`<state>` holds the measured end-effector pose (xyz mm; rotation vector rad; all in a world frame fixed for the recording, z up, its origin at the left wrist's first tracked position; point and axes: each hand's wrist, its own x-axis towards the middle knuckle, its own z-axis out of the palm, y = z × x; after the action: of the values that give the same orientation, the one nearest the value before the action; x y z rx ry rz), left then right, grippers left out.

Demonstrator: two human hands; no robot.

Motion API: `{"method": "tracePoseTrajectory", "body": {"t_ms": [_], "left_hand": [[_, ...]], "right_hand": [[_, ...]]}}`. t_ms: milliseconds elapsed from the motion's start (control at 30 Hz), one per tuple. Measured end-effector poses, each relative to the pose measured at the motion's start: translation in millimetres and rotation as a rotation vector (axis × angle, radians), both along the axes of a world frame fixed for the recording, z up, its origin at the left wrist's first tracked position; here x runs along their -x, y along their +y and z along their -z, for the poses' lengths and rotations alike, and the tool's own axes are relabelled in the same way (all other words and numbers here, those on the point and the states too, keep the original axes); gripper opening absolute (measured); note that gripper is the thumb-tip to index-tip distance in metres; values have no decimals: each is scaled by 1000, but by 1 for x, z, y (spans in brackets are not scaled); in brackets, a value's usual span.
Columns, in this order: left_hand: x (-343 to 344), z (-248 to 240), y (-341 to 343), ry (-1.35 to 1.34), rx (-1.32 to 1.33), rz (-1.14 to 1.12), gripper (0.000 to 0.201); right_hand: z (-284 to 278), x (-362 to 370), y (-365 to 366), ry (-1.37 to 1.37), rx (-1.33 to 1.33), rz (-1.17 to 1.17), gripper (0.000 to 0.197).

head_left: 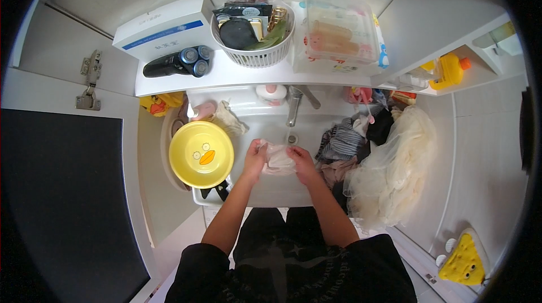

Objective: The person turns on the faucet to wet a cloth, rubs a bar of soap onto it, and scrubs the cloth by hand over the sink.

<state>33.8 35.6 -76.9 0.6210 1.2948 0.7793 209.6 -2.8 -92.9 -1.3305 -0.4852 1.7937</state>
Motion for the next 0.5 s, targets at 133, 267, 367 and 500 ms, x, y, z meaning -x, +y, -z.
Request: {"method": "tracePoseTrajectory", "body": {"t_ms": [133, 267, 367, 500], "left_hand": [[11, 1, 2, 156, 109, 34, 23], [16, -3, -5, 664, -243, 387, 42], [2, -18, -13, 298, -93, 382, 46], [2, -14, -17, -112, 151, 18, 47]], "right_hand": [[-5, -7, 3, 118, 12, 138, 28], [-22, 0, 3, 111, 155, 121, 37], [-23, 0, 3, 281, 48, 15, 38], [-46, 10, 6, 355, 24, -8, 36]]}}
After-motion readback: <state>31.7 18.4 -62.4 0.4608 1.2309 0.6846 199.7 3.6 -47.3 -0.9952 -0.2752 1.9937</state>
